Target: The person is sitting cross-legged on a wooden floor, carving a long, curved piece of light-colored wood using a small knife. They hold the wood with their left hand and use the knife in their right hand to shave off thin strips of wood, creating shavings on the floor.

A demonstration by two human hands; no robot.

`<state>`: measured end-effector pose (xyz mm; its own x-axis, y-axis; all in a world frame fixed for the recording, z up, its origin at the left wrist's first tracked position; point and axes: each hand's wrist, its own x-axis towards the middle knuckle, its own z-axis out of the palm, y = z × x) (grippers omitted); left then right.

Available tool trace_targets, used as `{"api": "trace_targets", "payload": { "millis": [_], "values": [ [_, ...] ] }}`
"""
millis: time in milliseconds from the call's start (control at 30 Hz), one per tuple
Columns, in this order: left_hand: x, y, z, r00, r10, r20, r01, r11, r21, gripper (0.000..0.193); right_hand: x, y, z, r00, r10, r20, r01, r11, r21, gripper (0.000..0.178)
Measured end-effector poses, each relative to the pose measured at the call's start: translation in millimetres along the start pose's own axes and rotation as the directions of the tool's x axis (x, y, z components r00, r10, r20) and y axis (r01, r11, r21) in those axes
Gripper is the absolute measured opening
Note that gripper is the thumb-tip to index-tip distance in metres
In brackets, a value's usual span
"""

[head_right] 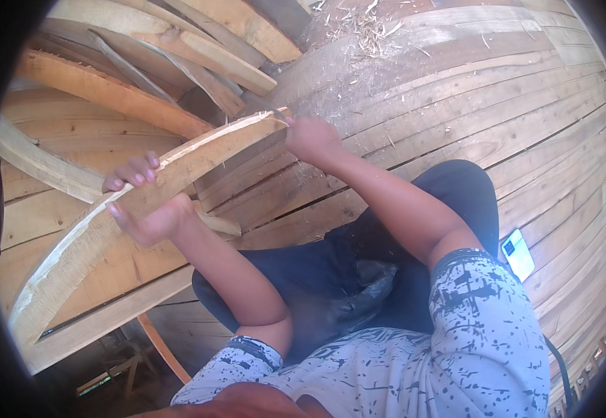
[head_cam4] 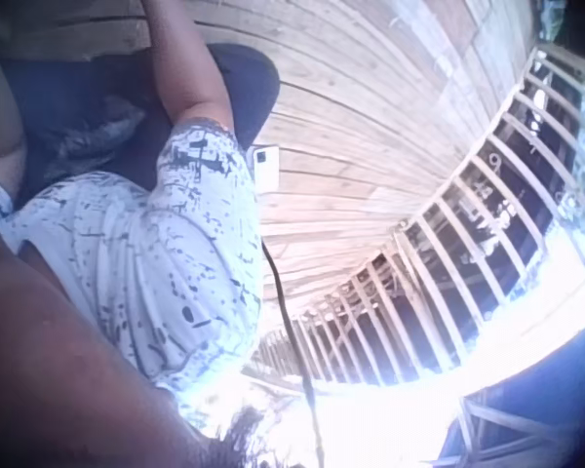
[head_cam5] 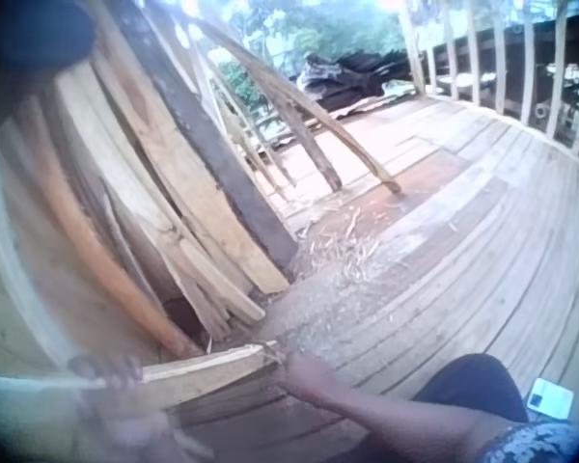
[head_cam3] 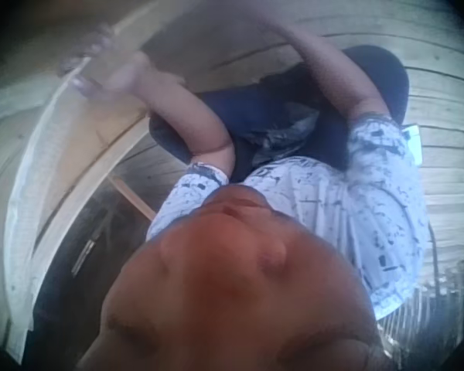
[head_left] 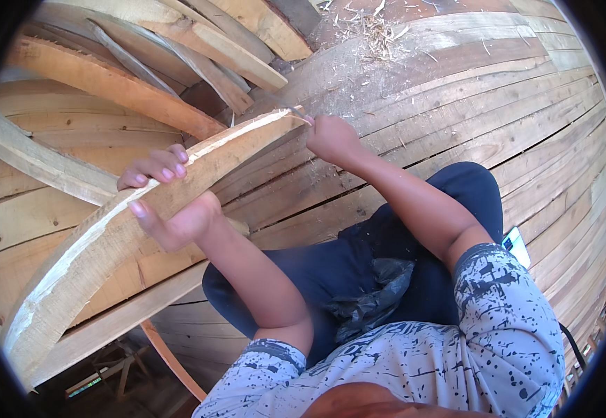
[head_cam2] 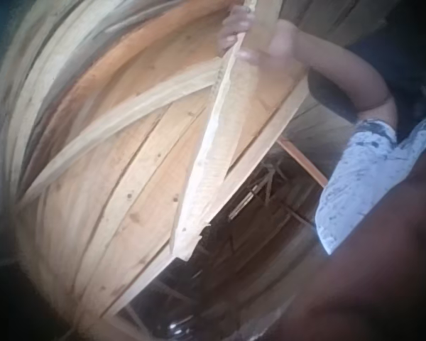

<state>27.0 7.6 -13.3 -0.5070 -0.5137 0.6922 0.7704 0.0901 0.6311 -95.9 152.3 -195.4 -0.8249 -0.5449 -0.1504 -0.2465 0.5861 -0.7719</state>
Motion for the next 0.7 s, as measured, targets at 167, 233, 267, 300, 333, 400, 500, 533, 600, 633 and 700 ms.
{"api": "trace_targets", "payload": {
  "millis": [167,233,267,300,333,400,500,533,600,633,700],
  "values": [
    [-3,2,1,0.999,-0.01,-0.033,0.011,1.0,0.027,0.027,-11,-23,-4,0.97,-0.232,-0.071,0.24,0.96,0.143,0.041],
    [0,0,-1,0.999,-0.005,-0.045,0.006,1.0,0.026,0.028,-13,-37,-4,0.971,-0.231,-0.065,0.238,0.958,0.157,0.043],
    [0,0,-1,0.998,0.004,-0.062,-0.001,0.999,0.046,0.028,-23,-43,-3,0.956,-0.282,-0.079,0.292,0.94,0.178,0.045],
    [-2,1,0,0.997,0.008,-0.08,-0.003,0.998,0.063,0.029,-31,-51,-8,0.941,-0.325,-0.094,0.338,0.92,0.196,0.046],
    [-3,2,1,0.995,0.011,-0.097,-0.004,0.997,0.08,0.029,-27,-43,-1,0.968,-0.237,-0.083,0.249,0.947,0.205,0.046],
    [-2,0,5,0.992,0.007,-0.123,0.004,0.996,0.09,0.029,-14,-30,8,0.997,-0.06,-0.058,0.071,0.974,0.217,0.046],
    [-1,2,5,0.994,0.0,-0.107,0.008,0.997,0.079,0.028,-12,-39,-3,0.995,-0.095,-0.011,0.095,0.982,0.164,0.045],
    [-2,3,2,0.996,-0.007,-0.094,0.015,0.997,0.079,0.027,-19,-46,-8,0.984,-0.176,-0.025,0.177,0.972,0.156,0.044],
    [-2,2,5,0.993,-0.003,-0.115,0.013,0.996,0.083,0.026,-35,-52,-17,0.942,-0.333,-0.048,0.336,0.933,0.131,0.042],
    [-1,1,11,0.992,-0.003,-0.122,0.012,0.997,0.075,0.026,-30,-42,-14,0.966,-0.251,-0.059,0.256,0.961,0.101,0.042],
    [-2,-2,16,0.988,-0.007,-0.156,0.018,0.998,0.068,0.025,-10,-15,4,0.992,-0.084,-0.093,0.089,0.995,0.048,0.041]
  ]
}}
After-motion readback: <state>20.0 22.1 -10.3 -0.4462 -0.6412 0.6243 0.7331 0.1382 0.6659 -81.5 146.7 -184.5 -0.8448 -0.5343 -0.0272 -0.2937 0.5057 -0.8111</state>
